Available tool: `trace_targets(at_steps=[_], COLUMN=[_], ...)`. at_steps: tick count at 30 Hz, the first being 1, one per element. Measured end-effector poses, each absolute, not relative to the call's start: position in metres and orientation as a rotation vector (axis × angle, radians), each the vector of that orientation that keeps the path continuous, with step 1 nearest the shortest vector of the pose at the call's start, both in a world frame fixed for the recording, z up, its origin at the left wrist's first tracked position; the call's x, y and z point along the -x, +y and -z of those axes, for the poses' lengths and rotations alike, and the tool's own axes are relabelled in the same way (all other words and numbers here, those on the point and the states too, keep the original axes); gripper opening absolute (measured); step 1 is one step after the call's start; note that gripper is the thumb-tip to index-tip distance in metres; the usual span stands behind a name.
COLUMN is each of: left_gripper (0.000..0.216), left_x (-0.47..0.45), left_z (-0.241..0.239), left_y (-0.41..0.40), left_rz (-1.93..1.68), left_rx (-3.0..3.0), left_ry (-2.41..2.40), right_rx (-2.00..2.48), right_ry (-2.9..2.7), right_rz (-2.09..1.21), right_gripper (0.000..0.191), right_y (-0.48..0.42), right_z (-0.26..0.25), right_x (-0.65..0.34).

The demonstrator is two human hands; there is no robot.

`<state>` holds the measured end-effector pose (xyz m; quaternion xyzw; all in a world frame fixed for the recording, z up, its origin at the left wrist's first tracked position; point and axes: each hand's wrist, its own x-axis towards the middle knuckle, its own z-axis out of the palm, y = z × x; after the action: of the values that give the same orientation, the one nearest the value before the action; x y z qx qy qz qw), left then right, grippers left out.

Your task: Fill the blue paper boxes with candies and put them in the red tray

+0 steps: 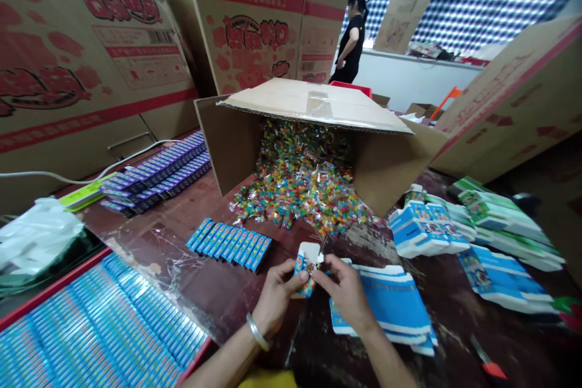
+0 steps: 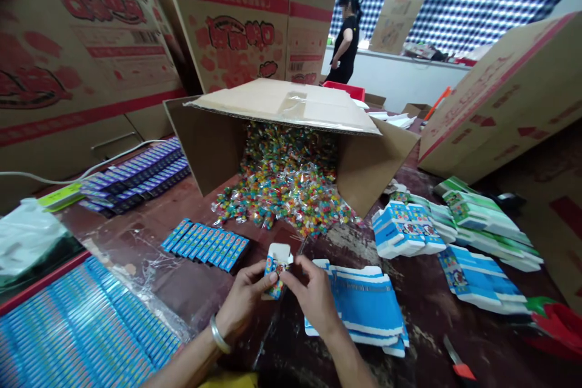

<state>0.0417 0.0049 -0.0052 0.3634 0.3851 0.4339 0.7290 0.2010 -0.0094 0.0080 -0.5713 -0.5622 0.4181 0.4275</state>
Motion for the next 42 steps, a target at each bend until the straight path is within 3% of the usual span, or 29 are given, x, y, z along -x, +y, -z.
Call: trace_targets(at_steps=[3, 5, 9, 20, 26, 32, 42], left_gripper=[0.027, 0.036, 0.049, 0.028, 0.027, 0.026, 0.037], left_x=[-0.047, -0.047, -0.040, -0.030, -0.031, -0.028, -0.023], left_z=[0.007, 0.005, -0.001, -0.005, -0.003, -0.005, -0.010], left_y=[0.001, -0.001, -0.002, 0.003, 0.003, 0.001, -0.001], left_rz=[-1.082, -1.181, -1.129, -0.923, -1.019, -1.061, -0.959], left_rx=[-0.832, -0.934, -1.187, -1.128, -1.019, -1.029, -1.225], left_ry=[0.944, 1.007, 1.007, 0.723, 0.784, 0.838, 0.894], right_rx=[1.468, 1.448, 1.410, 1.326, 1.279, 1.112, 1.316], right_ry=[-1.322, -1.243, -1.169, -1.458, -1.271, -1.297, -1.307], right_rz=[-0.951, -0.927, -0.792, -0.551, -0.780, -0.997, -1.220], right_gripper=[0.028, 0.022, 0.035, 0.010, 0.006, 0.015, 0.021], right_y=[-0.013, -0.013, -0.012, -0.010, -0.007, 0.001, 0.014], right_z=[0.002, 0.005, 0.011, 0.009, 0.007, -0.005, -0.012], right_x=[-0.190, -0.186, -0.181, -0.187, -0.183, -0.184, -0.200])
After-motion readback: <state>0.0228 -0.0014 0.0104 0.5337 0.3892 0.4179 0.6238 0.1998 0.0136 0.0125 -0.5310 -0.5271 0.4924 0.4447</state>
